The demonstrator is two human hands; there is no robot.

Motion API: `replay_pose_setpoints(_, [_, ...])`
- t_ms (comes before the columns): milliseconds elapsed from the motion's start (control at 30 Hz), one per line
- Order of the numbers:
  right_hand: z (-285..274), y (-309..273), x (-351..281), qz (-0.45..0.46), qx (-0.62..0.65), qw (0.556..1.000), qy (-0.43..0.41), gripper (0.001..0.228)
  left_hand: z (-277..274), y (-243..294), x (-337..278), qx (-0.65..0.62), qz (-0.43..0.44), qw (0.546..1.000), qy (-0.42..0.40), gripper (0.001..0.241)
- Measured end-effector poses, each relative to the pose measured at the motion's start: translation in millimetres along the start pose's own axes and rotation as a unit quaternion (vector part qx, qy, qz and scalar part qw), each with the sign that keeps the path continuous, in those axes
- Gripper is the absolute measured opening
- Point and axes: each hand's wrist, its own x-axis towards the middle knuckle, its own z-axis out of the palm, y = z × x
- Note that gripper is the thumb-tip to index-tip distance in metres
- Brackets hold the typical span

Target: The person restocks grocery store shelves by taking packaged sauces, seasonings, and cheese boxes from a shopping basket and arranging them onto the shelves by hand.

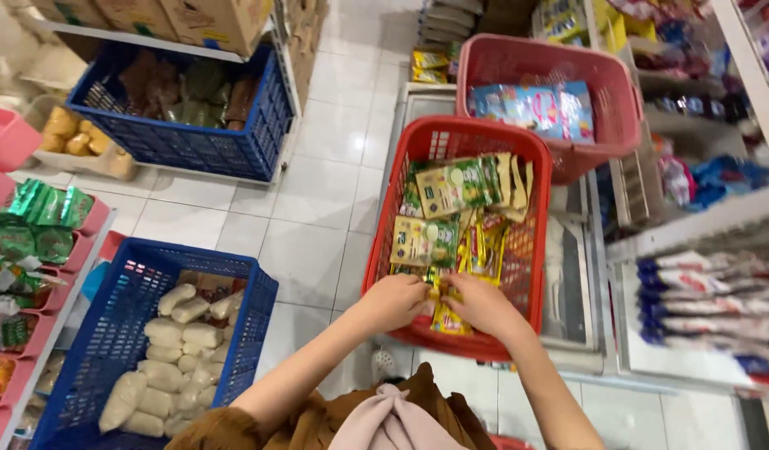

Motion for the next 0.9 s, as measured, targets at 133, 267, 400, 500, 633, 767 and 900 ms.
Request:
replay_pose_setpoints(133, [61, 71, 87, -0.02, -0.174, 0.951, -0.256, 0.033, 66, -41, 49, 0.101, -0.107, 0.984, -0.1, 0.036])
replay_pose_setpoints(267, [115, 89, 129, -0.066, -0.261, 0.878, -0.396, 0.034, 90, -78, 65, 0.044, -0.169, 0.971, -0.165, 0.04])
replay_pose_setpoints(400, [119, 71, 130, -0.119, -0.239, 0.872, -0.411, 0.042, 88, -83, 63, 0.059, -0.186, 0.954, -0.227, 0.039])
replay_pose_setpoints(500, [109, 48, 119, -0.123, -0.268, 0.851, -0.436, 0.047, 79, -70, 57, 0.03, -0.201, 0.959, -0.2, 0.036])
replay_pose_setpoints(633, [121, 62, 122, -0.129, -0.285, 0.853, -0.417, 0.07, 51, -63, 58, -0.176, -0.264, 0.928, -0.194, 0.056])
replay_pose_setpoints(767, [141, 77, 135, -0.078, -0.247, 0.886, -0.384, 0.052, 74, -71, 56, -0.139, -0.266, 0.941, -0.155, 0.059])
replay_pose_setpoints(900, [123, 63, 128, -0.057, -0.24, 0.891, -0.382, 0.054, 92, -92, 60, -0.064, -0.251, 0.957, -0.13, 0.051])
